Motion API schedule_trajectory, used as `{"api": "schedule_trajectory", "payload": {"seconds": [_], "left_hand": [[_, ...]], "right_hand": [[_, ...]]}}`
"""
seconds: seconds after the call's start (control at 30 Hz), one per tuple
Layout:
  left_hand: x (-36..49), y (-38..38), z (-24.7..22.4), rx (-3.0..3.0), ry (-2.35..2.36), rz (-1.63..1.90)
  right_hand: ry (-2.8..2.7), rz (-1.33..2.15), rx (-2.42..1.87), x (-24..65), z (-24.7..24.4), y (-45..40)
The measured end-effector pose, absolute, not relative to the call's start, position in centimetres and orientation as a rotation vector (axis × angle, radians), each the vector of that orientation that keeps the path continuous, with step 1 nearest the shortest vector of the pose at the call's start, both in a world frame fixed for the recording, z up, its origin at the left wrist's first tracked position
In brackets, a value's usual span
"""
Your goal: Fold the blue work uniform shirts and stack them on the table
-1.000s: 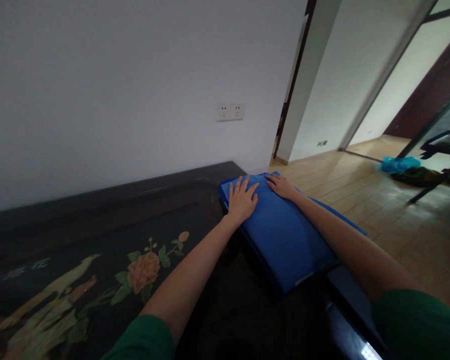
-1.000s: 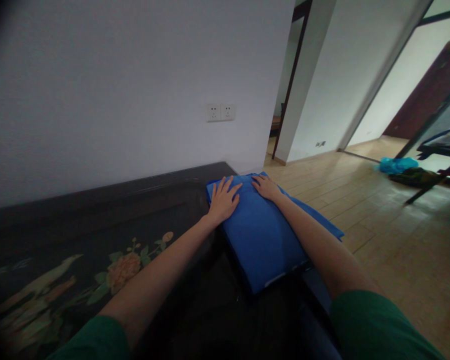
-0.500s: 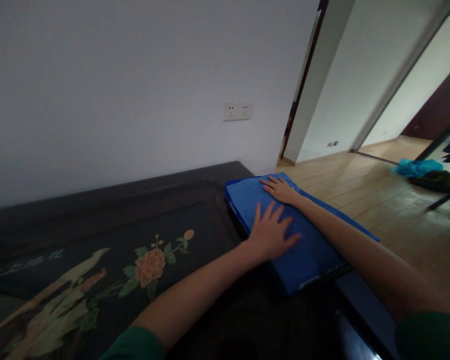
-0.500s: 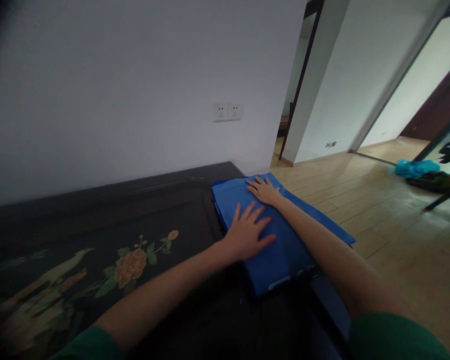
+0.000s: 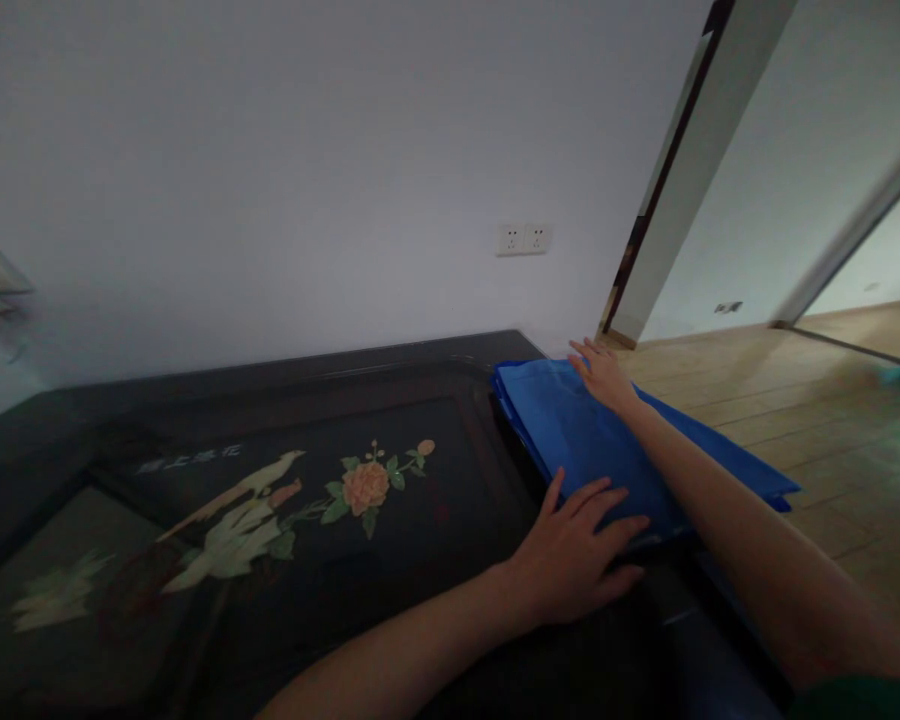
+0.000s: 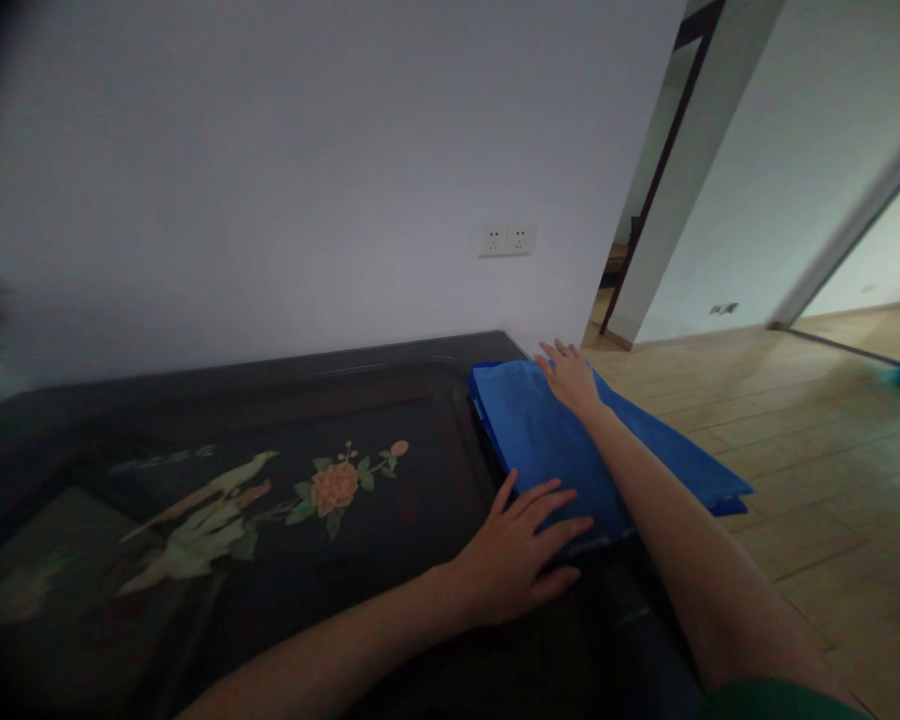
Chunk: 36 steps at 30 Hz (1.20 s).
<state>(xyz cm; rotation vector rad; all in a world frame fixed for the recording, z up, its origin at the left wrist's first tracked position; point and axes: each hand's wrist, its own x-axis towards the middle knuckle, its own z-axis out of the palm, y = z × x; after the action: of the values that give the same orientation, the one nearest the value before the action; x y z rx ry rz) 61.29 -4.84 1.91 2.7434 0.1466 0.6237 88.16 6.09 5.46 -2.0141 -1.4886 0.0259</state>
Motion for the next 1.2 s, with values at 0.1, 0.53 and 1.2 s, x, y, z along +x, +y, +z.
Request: {"api": "schedule_trajectory", "payload": {"seconds": [0.1, 0.53, 1.2], "left_hand": [[54.4, -4.5, 2.5, 2.663, 0.275, 0.738], [32.1, -4.1, -0.8, 2.202, 1.226, 0.843], [30.9, -4.9, -3.4, 2.653, 1.002, 0.501]], "right_hand": [[-1.522, -0.19, -1.835, 83.1, 8.2, 2.7], [-1.847, 0.527, -1.311, 54.8, 0.4, -5.7], [-2.225, 0.333, -1.545, 48.4, -2.9, -9.3]]}}
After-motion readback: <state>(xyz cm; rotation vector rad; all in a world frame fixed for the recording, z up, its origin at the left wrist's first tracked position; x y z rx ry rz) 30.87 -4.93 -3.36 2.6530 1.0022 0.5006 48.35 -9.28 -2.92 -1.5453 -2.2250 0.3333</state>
